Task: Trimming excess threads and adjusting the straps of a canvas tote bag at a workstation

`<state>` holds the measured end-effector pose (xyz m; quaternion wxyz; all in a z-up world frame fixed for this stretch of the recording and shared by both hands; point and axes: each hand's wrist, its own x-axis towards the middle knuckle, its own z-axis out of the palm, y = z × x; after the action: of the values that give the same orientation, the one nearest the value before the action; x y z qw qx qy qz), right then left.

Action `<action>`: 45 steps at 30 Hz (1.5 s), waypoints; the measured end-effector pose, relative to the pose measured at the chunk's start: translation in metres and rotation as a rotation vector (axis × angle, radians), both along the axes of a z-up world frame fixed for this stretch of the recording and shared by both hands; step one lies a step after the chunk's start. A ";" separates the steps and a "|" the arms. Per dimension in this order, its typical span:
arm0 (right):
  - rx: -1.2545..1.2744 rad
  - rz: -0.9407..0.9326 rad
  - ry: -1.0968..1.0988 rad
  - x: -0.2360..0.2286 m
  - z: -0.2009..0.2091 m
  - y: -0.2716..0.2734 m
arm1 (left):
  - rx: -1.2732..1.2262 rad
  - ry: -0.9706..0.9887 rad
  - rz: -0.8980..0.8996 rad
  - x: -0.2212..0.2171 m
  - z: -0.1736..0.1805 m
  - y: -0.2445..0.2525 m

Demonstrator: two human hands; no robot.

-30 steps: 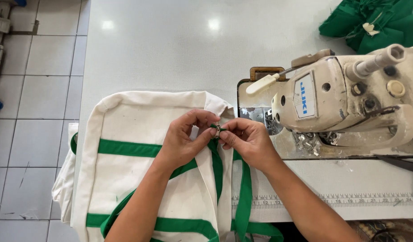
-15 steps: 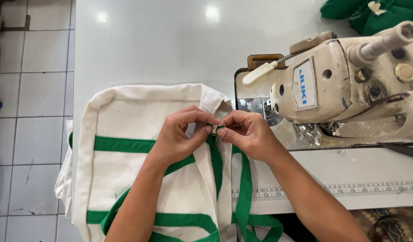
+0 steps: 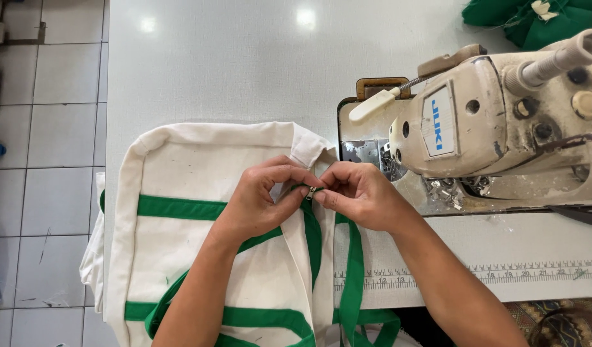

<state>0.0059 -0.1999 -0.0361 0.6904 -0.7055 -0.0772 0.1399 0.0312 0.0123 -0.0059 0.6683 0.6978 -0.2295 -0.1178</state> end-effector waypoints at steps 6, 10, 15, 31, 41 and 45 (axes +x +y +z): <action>-0.062 0.034 -0.035 0.002 0.010 -0.003 | 0.030 -0.002 -0.018 0.000 -0.001 -0.002; -0.083 0.033 -0.039 0.002 0.006 -0.003 | 0.022 -0.012 -0.004 0.000 -0.001 -0.003; -0.001 -0.020 -0.018 0.000 -0.005 0.001 | 0.005 0.010 0.027 0.001 -0.014 0.000; -0.039 -0.016 -0.061 0.000 0.000 0.001 | 0.001 -0.027 0.041 -0.002 -0.003 -0.002; -0.054 -0.113 -0.075 -0.004 -0.003 0.006 | 0.038 -0.072 0.101 -0.002 -0.005 -0.002; 0.040 -0.159 -0.022 -0.004 -0.006 0.008 | 0.022 -0.074 0.116 0.000 -0.014 -0.003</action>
<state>0.0021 -0.1920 -0.0426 0.7124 -0.6970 -0.0313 0.0755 0.0316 0.0091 -0.0203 0.6575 0.7210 -0.2118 -0.0554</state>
